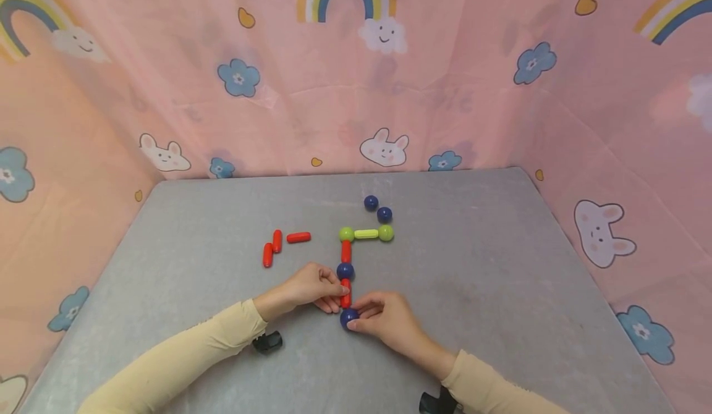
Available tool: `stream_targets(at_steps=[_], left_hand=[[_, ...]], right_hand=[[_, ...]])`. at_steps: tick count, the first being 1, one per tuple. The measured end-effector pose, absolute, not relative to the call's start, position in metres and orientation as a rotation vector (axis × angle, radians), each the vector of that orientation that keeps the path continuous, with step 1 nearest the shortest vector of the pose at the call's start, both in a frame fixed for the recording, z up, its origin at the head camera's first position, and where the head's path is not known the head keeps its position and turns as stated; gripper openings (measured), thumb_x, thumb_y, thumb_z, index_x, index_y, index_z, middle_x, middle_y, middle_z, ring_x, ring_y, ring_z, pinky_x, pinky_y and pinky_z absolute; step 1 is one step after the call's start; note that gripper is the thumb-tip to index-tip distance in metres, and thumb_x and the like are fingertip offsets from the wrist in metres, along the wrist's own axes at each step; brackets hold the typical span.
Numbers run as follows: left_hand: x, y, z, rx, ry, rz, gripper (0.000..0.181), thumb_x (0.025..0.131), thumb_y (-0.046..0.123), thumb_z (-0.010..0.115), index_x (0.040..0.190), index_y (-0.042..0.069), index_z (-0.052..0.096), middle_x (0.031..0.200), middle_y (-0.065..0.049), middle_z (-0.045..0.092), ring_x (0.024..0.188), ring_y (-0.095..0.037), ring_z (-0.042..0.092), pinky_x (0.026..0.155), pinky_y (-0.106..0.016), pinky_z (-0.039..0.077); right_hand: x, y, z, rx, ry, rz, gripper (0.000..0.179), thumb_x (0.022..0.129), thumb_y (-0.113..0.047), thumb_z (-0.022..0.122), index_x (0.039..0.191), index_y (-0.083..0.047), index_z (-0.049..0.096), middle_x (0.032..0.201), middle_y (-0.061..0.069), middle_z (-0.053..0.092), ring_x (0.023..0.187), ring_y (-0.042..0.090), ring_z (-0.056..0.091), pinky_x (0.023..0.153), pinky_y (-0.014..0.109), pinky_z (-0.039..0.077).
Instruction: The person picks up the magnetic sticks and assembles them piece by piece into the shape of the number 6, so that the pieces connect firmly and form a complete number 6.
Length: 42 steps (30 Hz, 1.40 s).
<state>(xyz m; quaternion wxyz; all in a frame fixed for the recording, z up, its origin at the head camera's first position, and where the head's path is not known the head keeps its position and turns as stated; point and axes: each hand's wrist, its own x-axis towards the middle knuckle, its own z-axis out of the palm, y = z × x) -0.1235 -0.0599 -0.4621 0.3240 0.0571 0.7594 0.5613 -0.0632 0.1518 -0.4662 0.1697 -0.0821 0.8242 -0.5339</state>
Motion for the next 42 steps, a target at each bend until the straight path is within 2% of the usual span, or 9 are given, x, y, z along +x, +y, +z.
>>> stream_targets(at_steps=[11, 42], left_hand=[[-0.1234, -0.0598, -0.4621, 0.159, 2.008, 1.468, 0.016, 0.087, 0.017, 0.075, 0.083, 0.001, 0.074, 0.06, -0.003, 0.07, 0.054, -0.008, 0.068, 0.054, -0.025, 0.057], [-0.1231, -0.0625, -0.4617, 0.187, 1.973, 1.448, 0.018, 0.089, 0.02, 0.073, 0.086, 0.002, 0.072, 0.064, -0.003, 0.071, 0.058, -0.009, 0.069, 0.057, -0.025, 0.058]], right_hand=[[-0.0567, 0.1428, -0.4624, -0.163, 2.354, -1.567, 0.031, 0.074, -0.019, 0.087, 0.099, -0.004, 0.075, 0.088, 0.008, 0.075, 0.073, 0.01, 0.067, 0.063, 0.021, 0.054], [-0.0561, 0.1436, -0.4629, -0.177, 2.321, -1.617, 0.031, 0.075, -0.017, 0.086, 0.098, -0.002, 0.072, 0.088, 0.01, 0.075, 0.075, 0.013, 0.069, 0.062, 0.022, 0.054]])
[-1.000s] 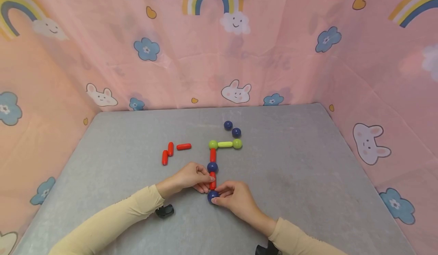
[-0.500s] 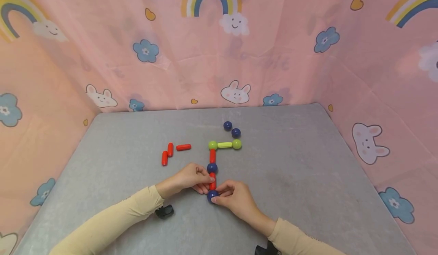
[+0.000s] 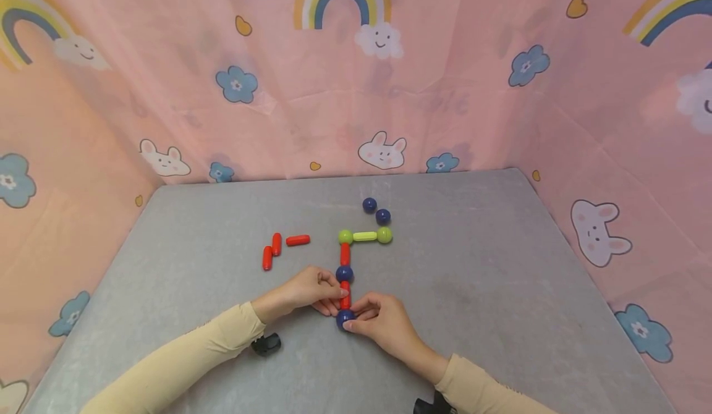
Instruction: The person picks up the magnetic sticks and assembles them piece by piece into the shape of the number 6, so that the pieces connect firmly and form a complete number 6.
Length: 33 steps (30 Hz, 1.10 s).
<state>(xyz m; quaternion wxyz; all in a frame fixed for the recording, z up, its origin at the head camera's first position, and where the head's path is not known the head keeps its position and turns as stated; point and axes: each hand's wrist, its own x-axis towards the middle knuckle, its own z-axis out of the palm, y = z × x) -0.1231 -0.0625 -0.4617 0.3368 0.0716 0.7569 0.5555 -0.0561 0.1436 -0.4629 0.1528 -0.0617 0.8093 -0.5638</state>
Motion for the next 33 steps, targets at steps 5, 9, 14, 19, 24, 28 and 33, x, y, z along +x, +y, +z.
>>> stream_targets(at_steps=[5, 9, 14, 19, 24, 28, 33], left_hand=[[-0.1228, -0.0631, -0.4629, 0.195, 1.968, 1.462, 0.017, 0.089, 0.018, 0.073, 0.088, 0.002, 0.072, 0.065, -0.003, 0.072, 0.059, -0.009, 0.069, 0.058, -0.025, 0.058], [-0.1229, -0.0633, -0.4628, 0.196, 1.96, 1.475, 0.016, 0.089, 0.017, 0.072, 0.089, 0.002, 0.072, 0.066, -0.003, 0.072, 0.06, -0.009, 0.069, 0.058, -0.025, 0.058], [-0.1228, -0.0634, -0.4631, 0.187, 1.946, 1.488, 0.015, 0.089, 0.017, 0.072, 0.091, 0.002, 0.071, 0.067, -0.003, 0.072, 0.06, -0.009, 0.07, 0.058, -0.025, 0.059], [-0.1216, -0.0634, -0.4623, 0.184, 1.947, 1.495, 0.015, 0.09, 0.015, 0.072, 0.092, 0.001, 0.071, 0.068, -0.003, 0.073, 0.061, -0.009, 0.07, 0.059, -0.026, 0.059], [-0.1212, -0.0632, -0.4613, 0.184, 1.954, 1.488, 0.015, 0.09, 0.016, 0.072, 0.092, 0.001, 0.072, 0.068, -0.004, 0.073, 0.061, -0.009, 0.07, 0.059, -0.026, 0.059], [-0.122, -0.0635, -0.4622, 0.194, 1.955, 1.486, 0.015, 0.09, 0.015, 0.071, 0.092, 0.001, 0.072, 0.069, -0.005, 0.073, 0.061, -0.009, 0.07, 0.06, -0.026, 0.059], [-0.1225, -0.0641, -0.463, 0.201, 1.953, 1.485, 0.015, 0.09, 0.015, 0.071, 0.091, 0.001, 0.073, 0.068, -0.004, 0.073, 0.061, -0.009, 0.07, 0.06, -0.026, 0.059]], right_hand=[[-0.0572, 0.1443, -0.4638, -0.184, 2.309, -1.616, 0.031, 0.076, -0.018, 0.085, 0.099, -0.002, 0.072, 0.087, 0.01, 0.075, 0.074, 0.012, 0.069, 0.062, 0.022, 0.053], [-0.0583, 0.1442, -0.4649, -0.167, 2.309, -1.595, 0.03, 0.075, -0.018, 0.086, 0.097, -0.003, 0.072, 0.085, 0.009, 0.075, 0.073, 0.012, 0.069, 0.062, 0.023, 0.053], [-0.0585, 0.1446, -0.4641, -0.172, 2.302, -1.594, 0.031, 0.075, -0.018, 0.086, 0.098, -0.003, 0.071, 0.086, 0.009, 0.075, 0.074, 0.012, 0.069, 0.062, 0.023, 0.053], [-0.0593, 0.1448, -0.4661, -0.172, 2.304, -1.589, 0.031, 0.075, -0.018, 0.086, 0.097, -0.003, 0.071, 0.086, 0.008, 0.075, 0.074, 0.012, 0.069, 0.063, 0.022, 0.053], [-0.0602, 0.1449, -0.4679, -0.169, 2.309, -1.581, 0.031, 0.074, -0.019, 0.087, 0.096, -0.004, 0.071, 0.087, 0.008, 0.075, 0.074, 0.012, 0.069, 0.063, 0.022, 0.053], [-0.0612, 0.1451, -0.4682, -0.183, 2.317, -1.575, 0.031, 0.075, -0.019, 0.086, 0.097, -0.003, 0.071, 0.089, 0.009, 0.075, 0.074, 0.01, 0.069, 0.063, 0.022, 0.053], [-0.0609, 0.1448, -0.4668, -0.172, 2.314, -1.569, 0.031, 0.075, -0.018, 0.086, 0.097, -0.004, 0.071, 0.089, 0.008, 0.075, 0.073, 0.01, 0.068, 0.063, 0.022, 0.053]])
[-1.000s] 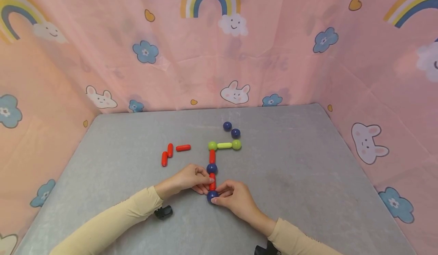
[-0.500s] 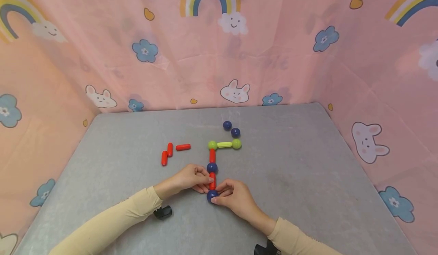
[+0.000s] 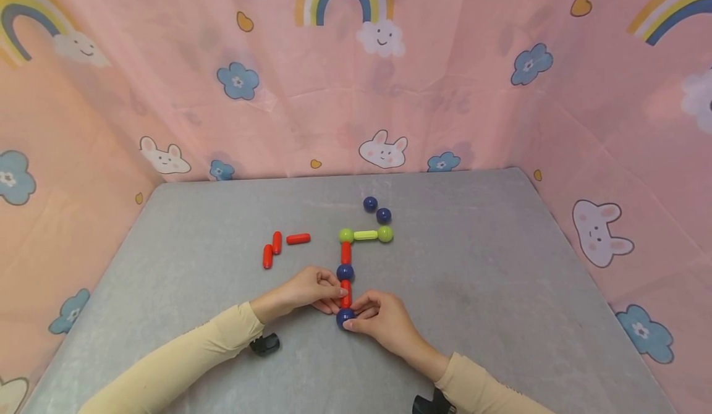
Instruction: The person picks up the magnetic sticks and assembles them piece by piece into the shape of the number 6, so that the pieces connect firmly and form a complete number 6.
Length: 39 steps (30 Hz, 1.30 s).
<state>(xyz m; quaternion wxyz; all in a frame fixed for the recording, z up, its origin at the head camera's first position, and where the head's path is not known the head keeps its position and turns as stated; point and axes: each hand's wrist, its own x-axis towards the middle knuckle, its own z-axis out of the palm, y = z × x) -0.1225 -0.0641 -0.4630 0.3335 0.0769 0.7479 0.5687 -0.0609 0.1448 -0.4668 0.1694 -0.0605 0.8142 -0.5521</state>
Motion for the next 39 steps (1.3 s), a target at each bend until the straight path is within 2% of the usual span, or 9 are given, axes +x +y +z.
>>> stream_targets(at_steps=[19, 27, 33, 39], left_hand=[[-0.1227, -0.0661, -0.4613, 0.208, 1.936, 1.478, 0.015, 0.091, 0.015, 0.07, 0.093, 0.0, 0.073, 0.07, -0.006, 0.074, 0.063, -0.009, 0.071, 0.061, -0.027, 0.059], [-0.1219, -0.0683, -0.4603, 0.218, 1.915, 1.487, 0.018, 0.091, 0.016, 0.07, 0.096, -0.001, 0.073, 0.074, -0.005, 0.074, 0.063, -0.009, 0.07, 0.061, -0.027, 0.06], [-0.1212, -0.0695, -0.4592, 0.229, 1.909, 1.492, 0.017, 0.092, 0.015, 0.069, 0.096, -0.001, 0.073, 0.076, -0.007, 0.075, 0.064, -0.009, 0.07, 0.062, -0.026, 0.06], [-0.1195, -0.072, -0.4582, 0.232, 1.898, 1.504, 0.017, 0.093, 0.013, 0.068, 0.097, -0.003, 0.071, 0.076, -0.005, 0.074, 0.064, -0.008, 0.07, 0.062, -0.026, 0.059]], right_hand=[[-0.0616, 0.1436, -0.4663, -0.147, 2.296, -1.569, 0.03, 0.074, -0.019, 0.087, 0.096, -0.004, 0.072, 0.085, 0.007, 0.075, 0.074, 0.013, 0.069, 0.063, 0.023, 0.054], [-0.0615, 0.1448, -0.4661, -0.155, 2.287, -1.576, 0.031, 0.075, -0.019, 0.086, 0.097, -0.003, 0.071, 0.085, 0.008, 0.075, 0.072, 0.008, 0.068, 0.063, 0.023, 0.053], [-0.0607, 0.1451, -0.4651, -0.176, 2.28, -1.601, 0.032, 0.075, -0.017, 0.086, 0.098, -0.001, 0.071, 0.086, 0.01, 0.075, 0.072, 0.01, 0.068, 0.061, 0.023, 0.052], [-0.0612, 0.1452, -0.4659, -0.168, 2.277, -1.61, 0.032, 0.075, -0.017, 0.086, 0.098, -0.001, 0.071, 0.085, 0.01, 0.075, 0.072, 0.011, 0.068, 0.061, 0.023, 0.052]])
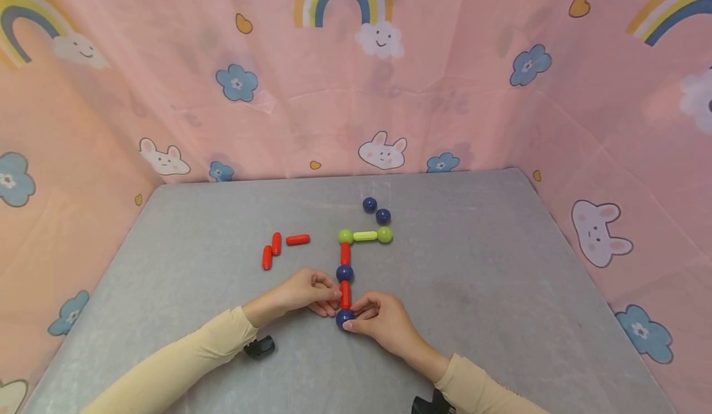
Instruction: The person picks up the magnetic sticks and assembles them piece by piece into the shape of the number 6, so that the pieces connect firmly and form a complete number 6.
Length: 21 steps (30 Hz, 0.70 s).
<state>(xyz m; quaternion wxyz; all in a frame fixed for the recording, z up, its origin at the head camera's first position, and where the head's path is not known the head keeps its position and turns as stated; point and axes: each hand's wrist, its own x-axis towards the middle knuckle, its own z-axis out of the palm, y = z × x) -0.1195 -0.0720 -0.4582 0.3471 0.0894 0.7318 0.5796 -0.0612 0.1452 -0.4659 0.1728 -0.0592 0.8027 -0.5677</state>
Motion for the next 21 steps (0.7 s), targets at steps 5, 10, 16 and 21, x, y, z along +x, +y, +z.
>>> stream_targets(at_steps=[5, 10, 16, 21], left_hand=[[-0.118, -0.075, -0.459, 0.247, 1.896, 1.509, 0.019, 0.093, 0.013, 0.067, 0.099, -0.005, 0.07, 0.077, -0.006, 0.073, 0.064, -0.008, 0.07, 0.063, -0.026, 0.059], [-0.117, -0.078, -0.46, 0.261, 1.901, 1.515, 0.02, 0.094, 0.013, 0.067, 0.102, -0.005, 0.069, 0.078, -0.004, 0.073, 0.065, -0.009, 0.069, 0.064, -0.026, 0.059], [-0.115, -0.083, -0.459, 0.271, 1.924, 1.522, 0.021, 0.093, 0.014, 0.067, 0.104, -0.003, 0.069, 0.08, -0.006, 0.074, 0.067, -0.009, 0.07, 0.066, -0.028, 0.06], [-0.116, -0.092, -0.454, 0.272, 1.978, 1.518, 0.022, 0.093, 0.018, 0.068, 0.106, -0.001, 0.069, 0.085, -0.012, 0.075, 0.07, -0.01, 0.07, 0.07, -0.031, 0.061]], right_hand=[[-0.061, 0.146, -0.468, -0.185, 2.281, -1.613, 0.031, 0.075, -0.017, 0.086, 0.097, -0.001, 0.071, 0.084, 0.011, 0.075, 0.073, 0.012, 0.069, 0.061, 0.023, 0.052], [-0.062, 0.146, -0.47, -0.172, 2.28, -1.597, 0.031, 0.074, -0.019, 0.087, 0.096, -0.003, 0.071, 0.084, 0.009, 0.075, 0.073, 0.012, 0.069, 0.062, 0.023, 0.053], [-0.063, 0.146, -0.47, -0.171, 2.282, -1.59, 0.032, 0.074, -0.019, 0.086, 0.097, -0.002, 0.071, 0.085, 0.009, 0.076, 0.072, 0.01, 0.069, 0.063, 0.023, 0.053], [-0.062, 0.146, -0.47, -0.148, 2.28, -1.586, 0.032, 0.074, -0.019, 0.087, 0.096, -0.003, 0.071, 0.085, 0.008, 0.075, 0.074, 0.013, 0.069, 0.063, 0.024, 0.053]])
